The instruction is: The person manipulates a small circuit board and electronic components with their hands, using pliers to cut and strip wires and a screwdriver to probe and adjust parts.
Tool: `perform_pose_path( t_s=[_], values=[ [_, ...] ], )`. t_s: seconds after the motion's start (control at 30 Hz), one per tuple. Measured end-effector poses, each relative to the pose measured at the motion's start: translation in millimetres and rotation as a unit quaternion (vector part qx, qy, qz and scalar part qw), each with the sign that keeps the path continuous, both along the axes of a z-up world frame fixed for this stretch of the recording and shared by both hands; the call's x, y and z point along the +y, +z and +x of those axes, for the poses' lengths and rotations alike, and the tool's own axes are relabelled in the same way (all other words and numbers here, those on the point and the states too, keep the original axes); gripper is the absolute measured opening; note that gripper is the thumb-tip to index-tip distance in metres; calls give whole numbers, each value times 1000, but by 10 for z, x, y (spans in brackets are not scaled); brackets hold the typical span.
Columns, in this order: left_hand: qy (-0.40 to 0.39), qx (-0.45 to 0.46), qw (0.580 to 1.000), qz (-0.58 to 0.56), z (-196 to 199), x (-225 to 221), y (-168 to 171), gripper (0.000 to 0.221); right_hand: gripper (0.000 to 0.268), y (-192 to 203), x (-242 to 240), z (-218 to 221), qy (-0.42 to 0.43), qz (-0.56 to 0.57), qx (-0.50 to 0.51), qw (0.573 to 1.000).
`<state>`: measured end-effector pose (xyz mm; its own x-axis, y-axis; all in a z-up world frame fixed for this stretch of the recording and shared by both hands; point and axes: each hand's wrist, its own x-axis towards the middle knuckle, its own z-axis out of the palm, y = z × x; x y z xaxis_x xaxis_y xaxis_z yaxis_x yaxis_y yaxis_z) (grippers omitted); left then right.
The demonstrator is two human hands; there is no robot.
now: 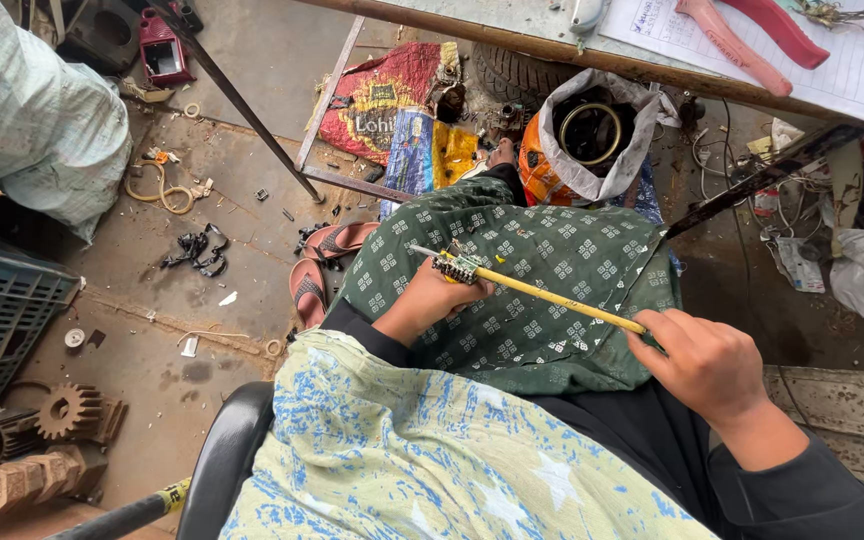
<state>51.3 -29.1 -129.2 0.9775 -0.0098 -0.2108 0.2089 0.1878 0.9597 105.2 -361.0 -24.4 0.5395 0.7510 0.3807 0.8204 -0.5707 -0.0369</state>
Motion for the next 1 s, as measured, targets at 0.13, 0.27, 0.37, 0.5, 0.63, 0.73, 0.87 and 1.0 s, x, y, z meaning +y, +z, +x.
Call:
perform_pose_path(
  t_s=[0.13, 0.27, 0.37, 0.5, 0.63, 0.73, 0.87, 1.0],
  values=[
    [-4, 0, 1000, 6, -20, 2, 24, 9, 21, 17, 6, -14, -7, -1, 2, 1000],
    [-14, 2, 1000, -25, -30, 28, 31, 9, 20, 4, 19, -35, -3, 12, 13, 1000],
    [-7, 1, 1000, -14, -23, 27, 20, 9, 20, -24, 23, -25, -13, 14, 28, 999],
    [16, -22, 999, 18, -4, -7, -95, 9, 20, -88, 58, -4, -19, 37, 69, 997],
    [117, -59, 987, 97, 51, -17, -232, 16, 27, -188, 147, -11, -41, -3, 124, 991],
    [199, -97, 944, 244, 76, 42, -262, 19, 31, -352, 204, -55, -81, 16, 339, 937],
    [245, -108, 904, 333, 138, 160, -187, 20, 27, -577, 289, -104, -6, 88, 537, 839],
    [279, -149, 892, 323, 176, 136, -90, 19, 26, -547, 391, -225, -130, 76, 772, 617]
  ],
)
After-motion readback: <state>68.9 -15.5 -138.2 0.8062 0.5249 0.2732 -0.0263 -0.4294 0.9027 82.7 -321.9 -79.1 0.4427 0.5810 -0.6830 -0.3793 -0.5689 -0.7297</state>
